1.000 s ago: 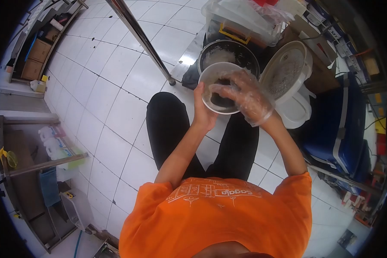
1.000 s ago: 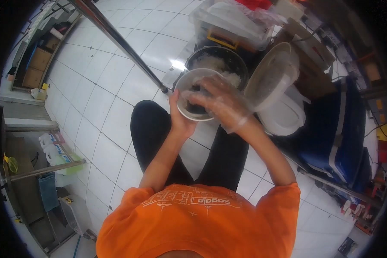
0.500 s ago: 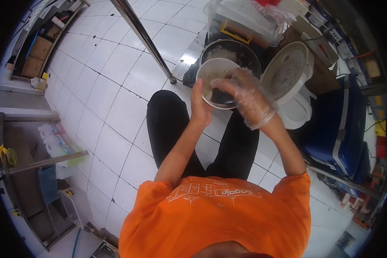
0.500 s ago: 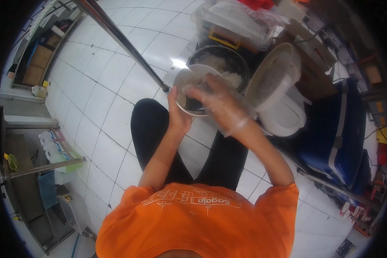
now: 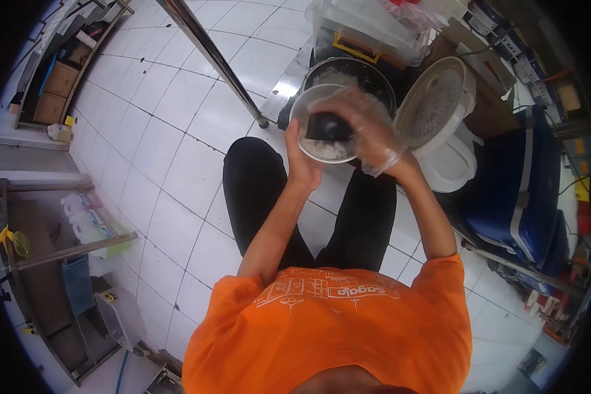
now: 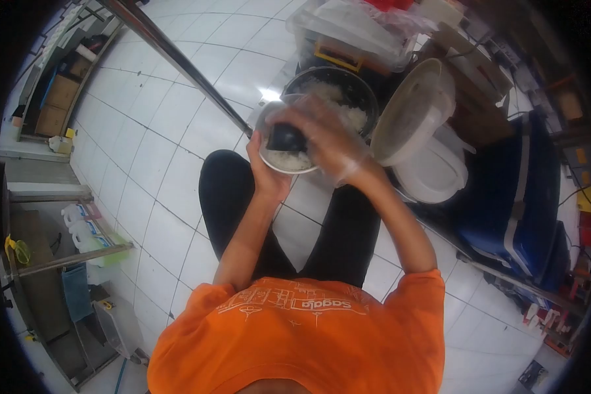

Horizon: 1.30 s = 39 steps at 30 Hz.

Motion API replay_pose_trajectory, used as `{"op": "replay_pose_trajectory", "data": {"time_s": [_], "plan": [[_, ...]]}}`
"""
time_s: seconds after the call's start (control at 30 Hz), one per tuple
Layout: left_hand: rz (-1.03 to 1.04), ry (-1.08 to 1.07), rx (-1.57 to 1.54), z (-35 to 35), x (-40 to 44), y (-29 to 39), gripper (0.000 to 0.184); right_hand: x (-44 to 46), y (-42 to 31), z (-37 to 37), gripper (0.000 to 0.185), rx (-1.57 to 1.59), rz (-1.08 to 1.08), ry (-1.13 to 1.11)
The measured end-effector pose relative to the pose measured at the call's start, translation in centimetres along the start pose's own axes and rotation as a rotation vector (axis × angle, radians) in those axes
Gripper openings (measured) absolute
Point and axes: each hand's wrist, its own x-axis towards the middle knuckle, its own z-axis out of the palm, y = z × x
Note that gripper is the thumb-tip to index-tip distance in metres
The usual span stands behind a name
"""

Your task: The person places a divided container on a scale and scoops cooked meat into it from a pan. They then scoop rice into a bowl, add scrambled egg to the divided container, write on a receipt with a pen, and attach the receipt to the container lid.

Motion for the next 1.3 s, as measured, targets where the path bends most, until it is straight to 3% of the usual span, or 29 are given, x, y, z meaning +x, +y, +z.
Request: {"op": "replay_pose_trajectory", "data": {"time_s": [0.1,0.17,0.2,0.27,0.3,0.37,0.43,0.5,0.57,0.63,0.7,0.77,0.87,0.97,1.07,1.17,1.3], "plan": [[0.070,-0.083,-0.006,0.9,-0.3,0.9,0.073,-0.1,0.5,-2.9,0.053,0.373,-0.153,0.330],[0.056,-0.070,-0.011,0.7,-0.3,0.7,0.076,-1.5,-0.3,-4.6,0.044,0.290,-0.026,0.665],[0.053,-0.065,-0.017,0.7,-0.4,0.7,0.076,-2.4,-0.1,-5.4,0.044,0.113,0.102,0.792],[0.073,-0.054,-0.018,0.8,-0.3,0.9,0.075,-6.4,3.6,-7.5,0.043,-0.558,0.347,0.843],[0.097,-0.045,-0.017,0.6,-0.3,0.9,0.075,-9.1,7.1,-7.8,0.043,-1.045,0.454,0.730],[0.165,-0.045,-0.043,0.2,0.0,1.2,0.075,-10.5,12.7,-6.4,0.040,-0.675,0.548,1.051],[0.249,-0.070,-0.091,-0.1,0.3,1.9,0.074,-10.1,13.5,-6.4,0.039,-0.656,0.471,1.145],[0.341,-0.065,-0.113,0.8,-0.1,3.5,0.077,-6.7,10.4,-6.0,0.038,-0.994,0.234,1.014],[0.467,-0.032,-0.129,1.6,-0.5,4.8,0.078,-1.3,6.1,-5.3,0.043,-0.164,0.158,0.938],[0.553,-0.028,-0.178,1.4,-0.5,5.8,0.081,2.8,5.5,-4.5,0.040,-0.307,0.067,0.605],[0.630,-0.025,-0.183,1.2,-0.6,6.6,0.083,6.7,8.1,0.5,0.037,-0.460,0.165,0.388],[0.696,-0.018,-0.142,0.6,-0.5,7.2,0.083,9.9,6.5,1.8,0.047,-0.509,0.257,0.101],[0.679,0.015,-0.100,-0.8,0.1,7.7,0.083,11.0,7.6,3.1,0.047,-0.149,0.325,0.099],[0.620,0.019,-0.119,-2.1,0.9,7.8,0.081,8.3,13.3,4.6,0.044,0.099,0.068,0.749],[0.557,0.049,-0.109,-3.0,1.3,7.5,0.080,4.6,14.9,2.6,0.047,-0.409,0.339,0.795],[0.506,0.084,-0.124,-2.8,2.6,7.1,0.078,4.4,15.9,3.1,0.044,-0.582,0.357,0.422],[0.362,0.121,-0.150,-2.2,4.2,6.3,0.075,6.3,16.7,2.6,0.048,-0.459,0.333,0.086]]}}
